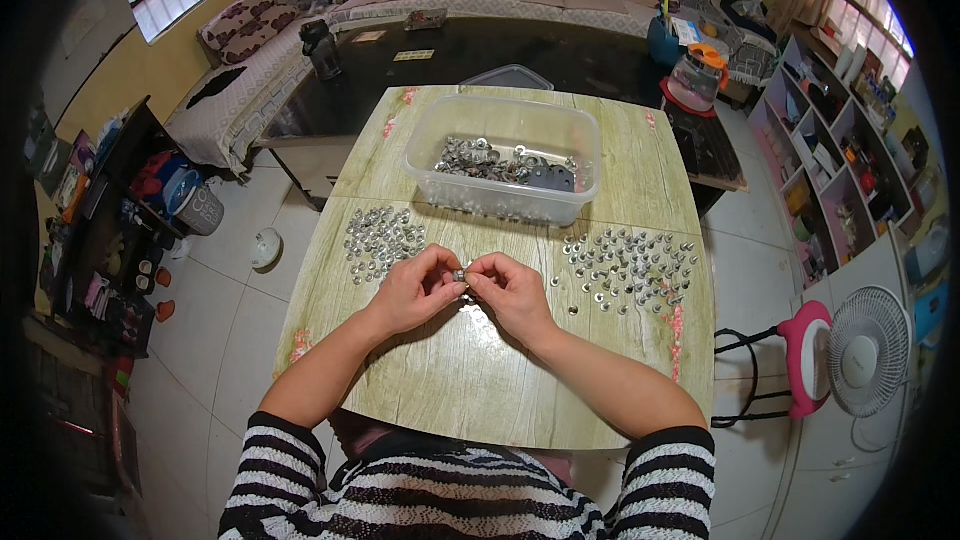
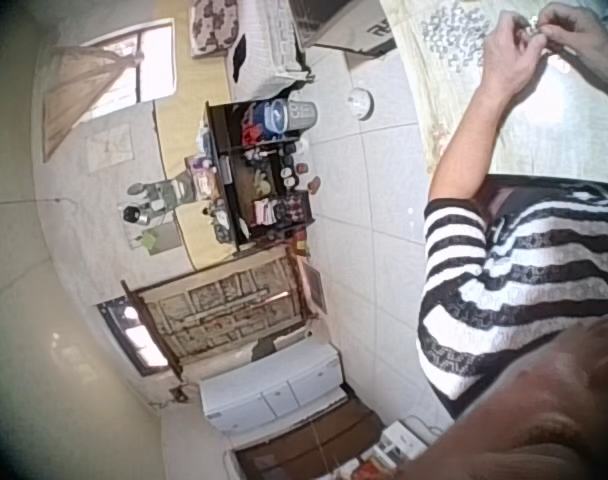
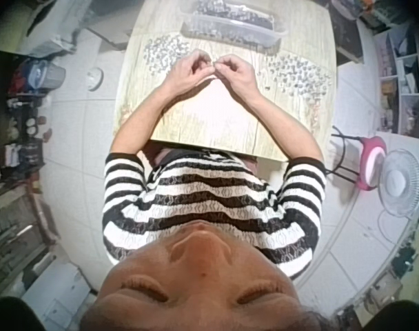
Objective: The person assembles hardware by picking bolts and washers from the table and threading them together by hand.
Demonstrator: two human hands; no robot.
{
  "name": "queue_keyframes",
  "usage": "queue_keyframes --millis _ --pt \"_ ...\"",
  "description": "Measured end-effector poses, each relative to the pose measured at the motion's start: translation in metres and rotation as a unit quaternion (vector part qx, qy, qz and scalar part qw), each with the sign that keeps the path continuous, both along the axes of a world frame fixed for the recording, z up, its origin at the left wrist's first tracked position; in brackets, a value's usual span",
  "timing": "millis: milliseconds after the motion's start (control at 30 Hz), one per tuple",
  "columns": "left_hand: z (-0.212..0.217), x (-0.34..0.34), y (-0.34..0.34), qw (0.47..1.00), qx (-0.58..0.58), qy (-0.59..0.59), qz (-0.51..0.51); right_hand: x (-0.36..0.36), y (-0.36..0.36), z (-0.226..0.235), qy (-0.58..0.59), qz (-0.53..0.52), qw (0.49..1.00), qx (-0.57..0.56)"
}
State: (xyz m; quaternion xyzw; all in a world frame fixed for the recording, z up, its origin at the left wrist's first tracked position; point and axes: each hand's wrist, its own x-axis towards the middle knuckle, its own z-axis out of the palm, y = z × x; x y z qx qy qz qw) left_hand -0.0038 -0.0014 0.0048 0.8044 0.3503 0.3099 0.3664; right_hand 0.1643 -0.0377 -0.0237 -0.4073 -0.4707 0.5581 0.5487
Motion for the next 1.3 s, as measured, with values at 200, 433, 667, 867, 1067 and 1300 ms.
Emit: queue_keyframes --millis 200,433,667,867,1067,1300 --pt "-0.0026 -0.0015 0.0020 1.000 0.020 0.007 -0.005 0.0005 -0.0006 -0.0004 -0.003 0.006 1.000 0.003" --pt "-0.0069 -0.0029 0.0044 1.000 0.023 0.016 -0.006 -0.0002 0.0002 -0.0028 0.001 0.004 1.000 0.001" --pt "-0.0026 -0.0022 0.0017 1.000 0.001 -0.025 -0.003 -0.0002 0.0001 -0.0011 0.008 0.000 1.000 -0.006" --pt "-0.0009 -0.0009 -0.0003 0.999 -0.023 -0.018 0.015 0.0001 0.0002 -0.0020 0.018 0.002 1.000 -0.008" --pt "-0.0047 -0.0013 0.0018 1.000 0.029 0.010 0.006 -0.0002 -0.0012 0.0024 0.011 0.006 1.000 -0.008" --pt "-0.0015 0.0001 0.0001 0.999 0.028 -0.034 0.009 -0.0003 -0.0006 0.0014 0.035 0.009 0.999 -0.010"
